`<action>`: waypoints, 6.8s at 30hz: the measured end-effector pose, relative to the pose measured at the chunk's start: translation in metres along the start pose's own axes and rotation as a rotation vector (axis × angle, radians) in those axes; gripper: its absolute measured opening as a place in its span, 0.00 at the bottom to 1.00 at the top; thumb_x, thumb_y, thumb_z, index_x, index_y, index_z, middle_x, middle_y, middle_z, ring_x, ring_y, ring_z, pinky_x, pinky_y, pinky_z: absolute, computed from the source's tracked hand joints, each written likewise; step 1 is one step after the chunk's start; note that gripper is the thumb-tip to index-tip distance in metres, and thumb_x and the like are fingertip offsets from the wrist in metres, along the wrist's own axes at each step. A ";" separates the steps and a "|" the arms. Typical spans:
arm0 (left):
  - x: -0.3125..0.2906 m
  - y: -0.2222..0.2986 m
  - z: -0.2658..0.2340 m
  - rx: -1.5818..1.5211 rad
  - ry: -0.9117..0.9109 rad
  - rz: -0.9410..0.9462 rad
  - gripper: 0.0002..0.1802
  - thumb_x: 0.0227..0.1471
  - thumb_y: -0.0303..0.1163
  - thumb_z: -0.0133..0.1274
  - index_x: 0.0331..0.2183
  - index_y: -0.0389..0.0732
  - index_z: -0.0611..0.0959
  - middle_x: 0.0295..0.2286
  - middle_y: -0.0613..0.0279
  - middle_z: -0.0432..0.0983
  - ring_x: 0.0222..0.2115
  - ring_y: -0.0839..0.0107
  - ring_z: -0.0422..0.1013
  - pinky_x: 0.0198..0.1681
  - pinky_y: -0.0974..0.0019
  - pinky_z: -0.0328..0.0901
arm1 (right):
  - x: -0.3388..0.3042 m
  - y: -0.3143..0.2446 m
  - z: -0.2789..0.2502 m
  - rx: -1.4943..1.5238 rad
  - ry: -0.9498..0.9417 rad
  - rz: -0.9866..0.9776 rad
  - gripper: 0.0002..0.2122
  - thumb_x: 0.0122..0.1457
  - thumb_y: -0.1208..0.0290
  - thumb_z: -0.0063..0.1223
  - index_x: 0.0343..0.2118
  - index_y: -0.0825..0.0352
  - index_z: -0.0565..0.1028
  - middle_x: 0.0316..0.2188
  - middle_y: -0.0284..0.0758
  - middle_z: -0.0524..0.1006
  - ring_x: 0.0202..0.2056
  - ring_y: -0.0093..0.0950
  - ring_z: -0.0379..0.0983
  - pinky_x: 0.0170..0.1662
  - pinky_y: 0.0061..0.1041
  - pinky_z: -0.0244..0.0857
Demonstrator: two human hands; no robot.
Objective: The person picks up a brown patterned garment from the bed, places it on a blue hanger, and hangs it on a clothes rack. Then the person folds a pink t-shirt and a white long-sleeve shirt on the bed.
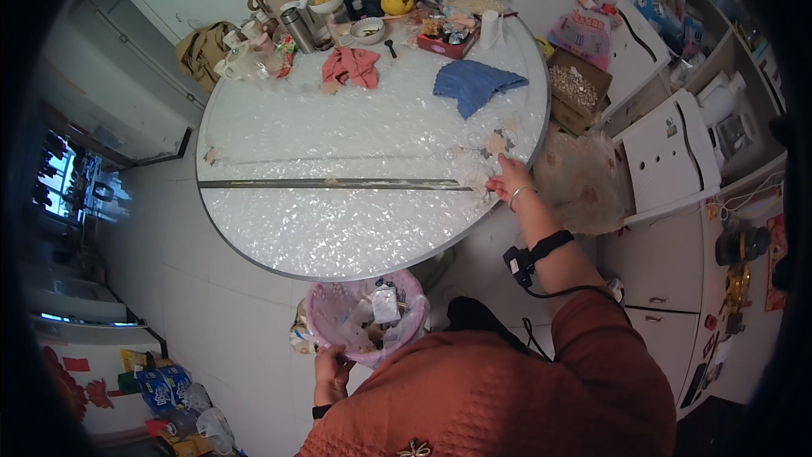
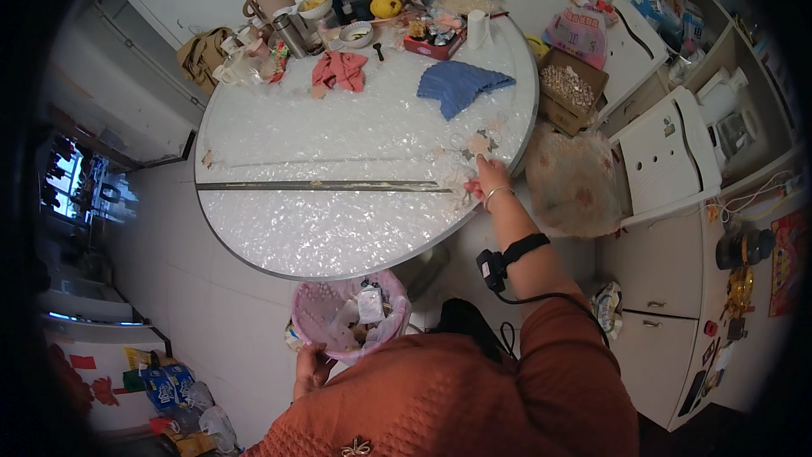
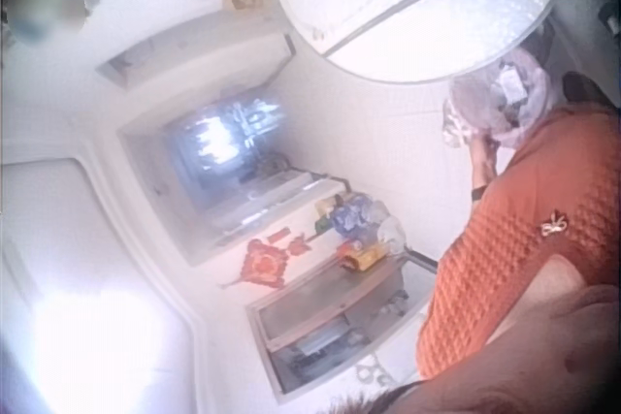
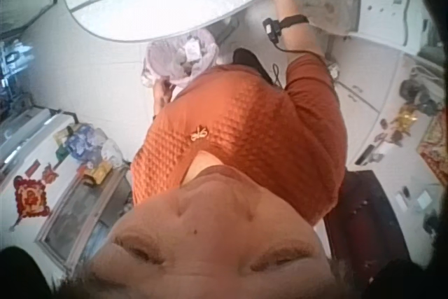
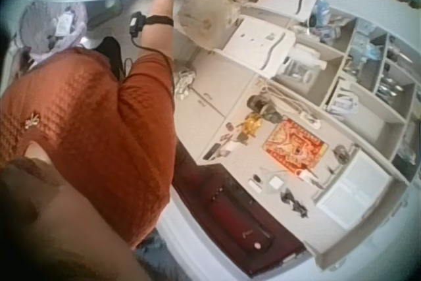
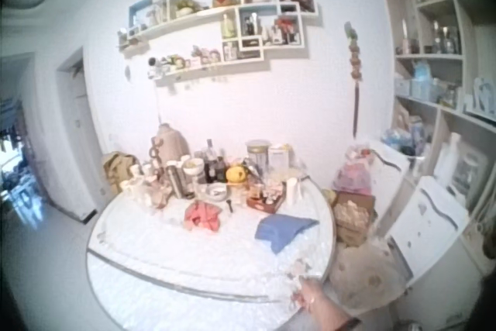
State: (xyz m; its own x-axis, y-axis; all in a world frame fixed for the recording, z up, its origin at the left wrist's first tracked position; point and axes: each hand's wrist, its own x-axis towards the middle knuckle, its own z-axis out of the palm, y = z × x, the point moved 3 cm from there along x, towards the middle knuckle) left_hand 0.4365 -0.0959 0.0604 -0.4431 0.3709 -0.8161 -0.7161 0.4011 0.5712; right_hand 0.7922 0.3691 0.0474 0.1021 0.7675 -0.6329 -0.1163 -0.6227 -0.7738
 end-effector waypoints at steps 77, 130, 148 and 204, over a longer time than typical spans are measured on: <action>-0.015 0.006 0.036 -0.109 0.252 0.033 0.12 0.45 0.20 0.51 0.36 0.37 0.76 0.28 0.61 0.76 0.27 0.66 0.74 0.30 0.62 0.73 | 0.046 0.009 0.291 -0.892 -0.229 -1.149 0.09 0.61 0.70 0.39 0.39 0.63 0.72 0.39 0.43 0.73 0.42 0.43 0.70 0.46 0.39 0.65; 0.070 0.101 -0.095 0.125 -0.092 0.019 0.12 0.43 0.20 0.53 0.34 0.43 0.78 0.28 0.65 0.76 0.26 0.72 0.71 0.31 0.64 0.71 | -0.166 0.169 0.206 -0.921 -0.115 -0.864 0.10 0.54 0.76 0.46 0.39 0.62 0.76 0.37 0.41 0.76 0.38 0.43 0.73 0.42 0.39 0.67; 0.070 0.097 -0.092 0.058 -0.150 0.015 0.13 0.43 0.19 0.52 0.35 0.40 0.78 0.29 0.61 0.76 0.29 0.67 0.73 0.33 0.60 0.72 | -0.049 0.035 0.058 -0.758 0.371 -0.421 0.10 0.55 0.72 0.48 0.40 0.61 0.77 0.39 0.41 0.78 0.42 0.40 0.74 0.47 0.37 0.68; 0.552 -0.010 -0.002 -0.106 0.203 0.163 0.14 0.41 0.37 0.60 0.29 0.37 0.81 0.28 0.46 0.78 0.31 0.47 0.74 0.37 0.54 0.69 | -0.079 0.093 0.282 -1.252 0.094 -1.074 0.13 0.67 0.69 0.36 0.46 0.74 0.67 0.42 0.42 0.70 0.43 0.32 0.66 0.51 0.27 0.59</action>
State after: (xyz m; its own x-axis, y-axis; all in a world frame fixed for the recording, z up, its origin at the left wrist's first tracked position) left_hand 0.1983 0.1034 -0.3959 -0.6483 0.2440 -0.7212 -0.6742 0.2561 0.6927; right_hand 0.4951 0.2934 0.0332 -0.3341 0.9193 0.2078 0.8562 0.3882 -0.3408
